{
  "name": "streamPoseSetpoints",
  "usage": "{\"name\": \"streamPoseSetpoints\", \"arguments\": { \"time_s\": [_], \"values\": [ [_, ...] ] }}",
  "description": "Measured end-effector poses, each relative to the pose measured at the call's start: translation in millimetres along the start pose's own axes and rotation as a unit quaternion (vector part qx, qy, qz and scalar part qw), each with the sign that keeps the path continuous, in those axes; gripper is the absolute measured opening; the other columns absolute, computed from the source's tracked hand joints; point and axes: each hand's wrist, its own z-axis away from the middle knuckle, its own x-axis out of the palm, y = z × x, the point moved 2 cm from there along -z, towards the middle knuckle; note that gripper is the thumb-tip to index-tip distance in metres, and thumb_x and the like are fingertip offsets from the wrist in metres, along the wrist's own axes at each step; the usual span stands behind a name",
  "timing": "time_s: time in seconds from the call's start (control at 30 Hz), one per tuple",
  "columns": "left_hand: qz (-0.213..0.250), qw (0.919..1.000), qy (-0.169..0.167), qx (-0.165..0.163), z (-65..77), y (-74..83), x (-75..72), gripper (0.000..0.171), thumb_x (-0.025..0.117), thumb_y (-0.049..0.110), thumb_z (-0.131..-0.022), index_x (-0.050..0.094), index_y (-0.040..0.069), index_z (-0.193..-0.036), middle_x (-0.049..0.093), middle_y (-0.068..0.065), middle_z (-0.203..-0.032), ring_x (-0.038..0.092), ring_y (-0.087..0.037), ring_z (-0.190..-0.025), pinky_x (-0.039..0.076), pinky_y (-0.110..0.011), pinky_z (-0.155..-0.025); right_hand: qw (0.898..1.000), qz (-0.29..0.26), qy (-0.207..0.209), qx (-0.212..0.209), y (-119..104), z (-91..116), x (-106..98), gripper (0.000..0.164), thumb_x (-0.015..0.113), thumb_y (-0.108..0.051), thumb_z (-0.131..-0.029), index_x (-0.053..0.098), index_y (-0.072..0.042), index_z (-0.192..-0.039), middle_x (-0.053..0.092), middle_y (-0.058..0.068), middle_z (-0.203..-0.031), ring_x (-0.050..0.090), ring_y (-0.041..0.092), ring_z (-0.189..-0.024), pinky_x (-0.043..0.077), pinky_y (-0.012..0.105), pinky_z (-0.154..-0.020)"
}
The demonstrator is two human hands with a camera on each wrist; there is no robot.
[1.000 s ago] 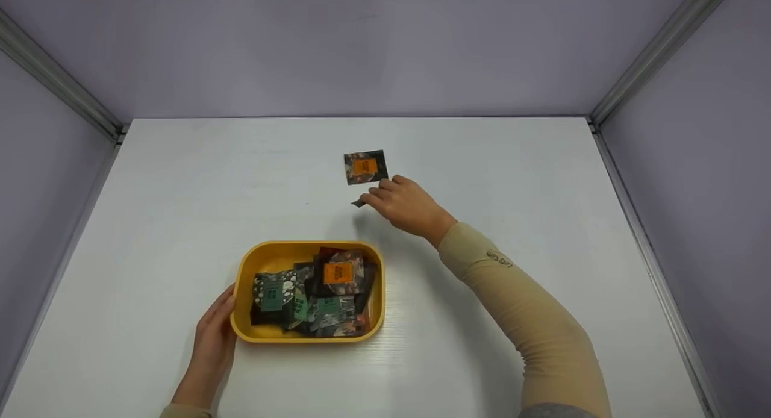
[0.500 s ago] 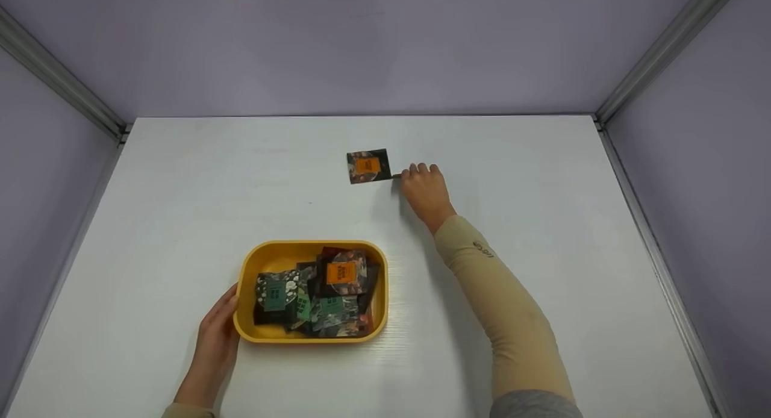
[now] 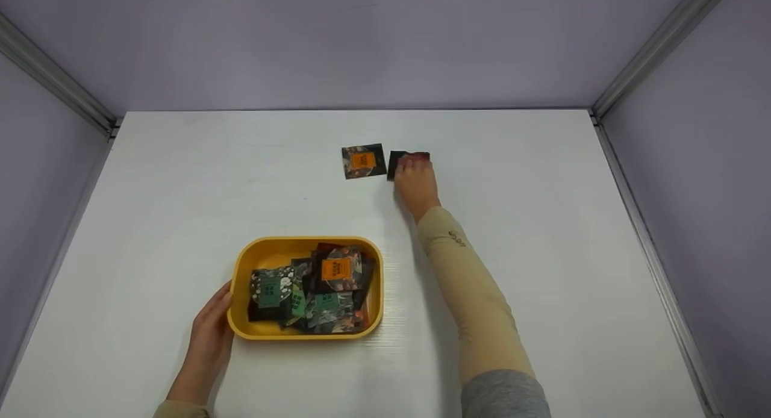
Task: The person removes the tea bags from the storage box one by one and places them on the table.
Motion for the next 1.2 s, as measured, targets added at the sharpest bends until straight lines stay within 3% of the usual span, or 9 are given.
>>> {"name": "streamPoseSetpoints", "arguments": {
  "time_s": [0.13,0.33,0.43,0.57,0.63,0.77,0.9,1.2],
  "values": [
    [0.002,1.0000,0.000,0.002,1.4,-1.1,-0.2,0.059,0.059,0.034,-0.100,0.042,0.007,-0.150,0.036,-0.005,-0.156,0.030,-0.016,-0.144,0.025,-0.033,-0.119,1.000,0.003,-0.024,0.006,0,-2,1,0.038,0.060,-0.003,-0.093,0.060,0.002,-0.131,0.064,0.018,-0.123,0.062,0.037,-0.106,0.054,0.051,-0.085],
    [0.004,1.0000,0.001,0.005,2.5,-2.1,-0.7,0.056,0.058,0.031,-0.101,0.042,0.005,-0.149,0.036,-0.007,-0.156,0.032,-0.017,-0.143,0.026,-0.033,-0.118,1.000,-0.004,-0.013,-0.002,1,-2,1,0.036,0.054,-0.005,-0.096,0.061,0.002,-0.131,0.064,0.015,-0.126,0.060,0.034,-0.112,0.054,0.051,-0.086],
    [0.002,1.0000,0.005,-0.001,2.3,-1.6,-1.3,0.057,0.057,0.032,-0.101,0.042,0.005,-0.149,0.036,-0.007,-0.156,0.031,-0.017,-0.143,0.026,-0.033,-0.118,0.999,-0.036,0.031,0.000,0,-2,-3,0.029,0.056,-0.004,-0.094,0.067,0.003,-0.120,0.067,0.015,-0.121,0.062,0.034,-0.109,0.055,0.052,-0.083],
    [-0.002,1.0000,0.004,-0.003,2.4,-1.6,-1.6,0.057,0.057,0.032,-0.101,0.042,0.006,-0.150,0.035,-0.006,-0.157,0.030,-0.017,-0.144,0.026,-0.033,-0.118,0.991,-0.077,0.112,-0.001,-1,-2,-13,0.014,0.061,-0.003,-0.091,0.070,0.004,-0.099,0.073,0.016,-0.101,0.067,0.035,-0.092,0.057,0.051,-0.073],
    [-0.002,1.0000,0.003,-0.003,2.5,-1.8,-2.0,0.057,0.057,0.032,-0.102,0.042,0.006,-0.150,0.035,-0.006,-0.157,0.030,-0.017,-0.144,0.026,-0.034,-0.119,0.990,-0.079,0.120,-0.010,-4,-2,-20,0.012,0.063,-0.005,-0.091,0.070,0.004,-0.096,0.073,0.017,-0.096,0.067,0.035,-0.089,0.057,0.050,-0.076],
    [-0.003,1.0000,0.004,-0.005,2.9,-2.0,-2.4,0.058,0.057,0.033,-0.101,0.041,0.007,-0.150,0.034,-0.006,-0.157,0.029,-0.017,-0.145,0.025,-0.034,-0.119,0.993,-0.048,0.092,-0.051,-17,0,-33,0.016,0.065,-0.011,-0.093,0.071,0.002,-0.101,0.072,0.016,-0.097,0.067,0.033,-0.090,0.056,0.049,-0.086],
    [-0.004,0.9999,0.008,-0.009,3.2,-3.1,-2.8,0.059,0.059,0.034,-0.100,0.042,0.007,-0.150,0.034,-0.006,-0.157,0.028,-0.018,-0.145,0.026,-0.034,-0.119,0.993,-0.011,0.072,-0.097,-33,5,-49,0.020,0.066,-0.016,-0.094,0.071,-0.001,-0.106,0.072,0.013,-0.099,0.065,0.030,-0.088,0.056,0.043,-0.082],
    [-0.007,0.9998,0.016,-0.004,3.5,-3.4,-5.0,0.057,0.057,0.033,-0.101,0.042,0.006,-0.150,0.035,-0.007,-0.157,0.029,-0.018,-0.145,0.027,-0.035,-0.118,0.972,-0.012,0.101,-0.211,-77,19,-92,0.026,0.065,-0.019,-0.096,0.069,-0.005,-0.118,0.071,0.011,-0.112,0.065,0.028,-0.102,0.055,0.042,-0.091]
  ]
}}
